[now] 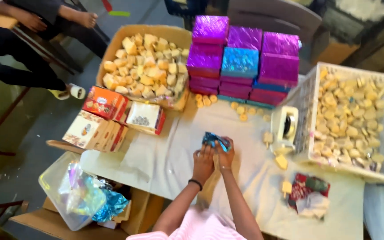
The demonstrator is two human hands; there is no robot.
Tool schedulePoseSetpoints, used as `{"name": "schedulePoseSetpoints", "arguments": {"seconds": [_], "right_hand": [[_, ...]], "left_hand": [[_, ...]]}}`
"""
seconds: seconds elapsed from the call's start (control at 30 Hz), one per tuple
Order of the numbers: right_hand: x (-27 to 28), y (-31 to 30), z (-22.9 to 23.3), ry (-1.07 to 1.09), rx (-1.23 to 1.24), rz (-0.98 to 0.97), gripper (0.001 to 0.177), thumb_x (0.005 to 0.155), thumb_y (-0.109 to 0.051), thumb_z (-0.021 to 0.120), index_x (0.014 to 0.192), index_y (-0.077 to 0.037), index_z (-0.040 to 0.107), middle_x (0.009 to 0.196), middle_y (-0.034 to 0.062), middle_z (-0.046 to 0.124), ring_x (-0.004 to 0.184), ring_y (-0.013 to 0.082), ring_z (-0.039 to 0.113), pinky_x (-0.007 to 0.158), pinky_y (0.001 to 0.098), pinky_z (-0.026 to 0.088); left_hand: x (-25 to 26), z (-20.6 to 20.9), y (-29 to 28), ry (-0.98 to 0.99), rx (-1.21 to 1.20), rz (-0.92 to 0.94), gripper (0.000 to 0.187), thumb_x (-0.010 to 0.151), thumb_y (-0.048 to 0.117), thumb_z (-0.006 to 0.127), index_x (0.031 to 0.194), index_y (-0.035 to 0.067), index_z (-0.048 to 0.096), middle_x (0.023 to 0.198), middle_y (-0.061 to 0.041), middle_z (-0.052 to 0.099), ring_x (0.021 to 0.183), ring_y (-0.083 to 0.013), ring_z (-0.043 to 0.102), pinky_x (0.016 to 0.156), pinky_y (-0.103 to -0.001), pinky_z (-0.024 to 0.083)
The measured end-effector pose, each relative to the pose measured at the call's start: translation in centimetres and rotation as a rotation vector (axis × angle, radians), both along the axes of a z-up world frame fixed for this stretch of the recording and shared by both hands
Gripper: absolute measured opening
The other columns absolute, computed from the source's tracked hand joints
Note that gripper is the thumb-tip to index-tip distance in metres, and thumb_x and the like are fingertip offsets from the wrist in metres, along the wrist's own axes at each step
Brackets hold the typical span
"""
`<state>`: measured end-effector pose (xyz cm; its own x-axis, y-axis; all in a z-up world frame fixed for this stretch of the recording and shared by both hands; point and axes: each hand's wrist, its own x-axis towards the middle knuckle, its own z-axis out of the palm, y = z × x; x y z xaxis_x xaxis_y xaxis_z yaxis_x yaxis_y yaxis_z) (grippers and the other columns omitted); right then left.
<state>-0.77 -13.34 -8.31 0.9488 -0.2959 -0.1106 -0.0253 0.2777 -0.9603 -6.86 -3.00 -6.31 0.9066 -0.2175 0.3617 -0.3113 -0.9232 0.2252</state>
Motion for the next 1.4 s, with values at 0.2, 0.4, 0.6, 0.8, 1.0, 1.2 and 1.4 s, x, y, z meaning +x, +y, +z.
{"name": "schedulePoseSetpoints", "arguments": {"seconds": [0.2, 0.4, 0.6, 0.8, 1.0, 1.2, 1.4], "right_hand": [[1.6, -1.2, 0.9, -0.141, -0.158, 0.001, 0.036, 0.092, -0.020, 0.078, 0.123, -0.007, 0.064, 0.111, 0.0027, 0.068, 0.103, 0.0140, 0.061, 0.092, 0.0296, 0.051], [1.8, -3.6, 6.8, -0.264, -0.845, -0.010, 0.018, 0.095, -0.016, 0.069, 0.110, -0.014, 0.079, 0.108, 0.0060, 0.078, 0.103, 0.0194, 0.068, 0.094, 0.0311, 0.053], [2.4, -4.5, 6.7, -0.055, -0.296, -0.122, 0.023, 0.101, -0.026, 0.064, 0.113, -0.008, 0.074, 0.106, 0.0018, 0.076, 0.094, 0.0117, 0.069, 0.075, 0.0279, 0.051], [1.9, -6.3, 1.8, 0.061, -0.086, -0.003, 0.033, 0.109, -0.029, 0.056, 0.117, -0.004, 0.076, 0.096, 0.0051, 0.071, 0.084, 0.0137, 0.064, 0.073, 0.0256, 0.046], [1.0, -5.4, 3.4, 0.034, 0.053, 0.013, 0.026, 0.101, -0.024, 0.061, 0.114, -0.005, 0.071, 0.098, 0.0027, 0.077, 0.090, 0.0123, 0.072, 0.081, 0.0260, 0.054], [1.0, -4.6, 7.5, -0.021, -0.414, -0.046, 0.037, 0.076, -0.011, 0.086, 0.109, -0.004, 0.072, 0.094, 0.0029, 0.075, 0.083, 0.0112, 0.066, 0.074, 0.0271, 0.052], [1.3, -3.9, 9.0, -0.105, -0.768, -0.090, 0.023, 0.074, -0.010, 0.087, 0.094, -0.007, 0.076, 0.086, 0.0046, 0.073, 0.075, 0.0170, 0.066, 0.071, 0.0286, 0.055]], "left_hand": [[0.3, 2.6, -0.8, -0.053, 0.034, 0.063, 0.070, 0.078, 0.008, 0.062, 0.146, 0.006, 0.046, 0.149, -0.013, 0.044, 0.147, -0.0298, 0.035, 0.106, -0.055, 0.036], [0.3, 2.1, -0.8, 0.024, 0.142, 0.098, 0.080, 0.078, 0.009, 0.062, 0.155, 0.009, 0.040, 0.148, -0.011, 0.043, 0.145, -0.0274, 0.036, 0.105, -0.054, 0.037], [0.9, 3.6, -1.0, -0.047, 0.093, 0.059, 0.073, 0.084, 0.011, 0.061, 0.154, 0.009, 0.042, 0.147, -0.012, 0.045, 0.145, -0.0306, 0.037, 0.106, -0.054, 0.037], [2.2, 6.1, -2.6, -0.001, 0.140, 0.166, 0.071, 0.080, 0.014, 0.062, 0.147, 0.003, 0.044, 0.147, -0.011, 0.047, 0.142, -0.0313, 0.037, 0.102, -0.060, 0.034], [3.9, 8.3, -1.3, 0.166, 0.080, 0.009, 0.071, 0.076, 0.017, 0.069, 0.140, -0.002, 0.047, 0.147, -0.017, 0.048, 0.140, -0.0328, 0.040, 0.106, -0.056, 0.035], [4.4, 9.0, -0.8, 0.144, 0.031, -0.065, 0.065, 0.079, 0.016, 0.071, 0.139, 0.004, 0.050, 0.135, -0.012, 0.054, 0.133, -0.0310, 0.045, 0.100, -0.053, 0.037], [4.3, 8.6, -0.3, 0.162, -0.033, -0.042, 0.067, 0.074, 0.013, 0.072, 0.138, 0.009, 0.054, 0.128, -0.010, 0.054, 0.130, -0.0294, 0.045, 0.095, -0.054, 0.034]]}}
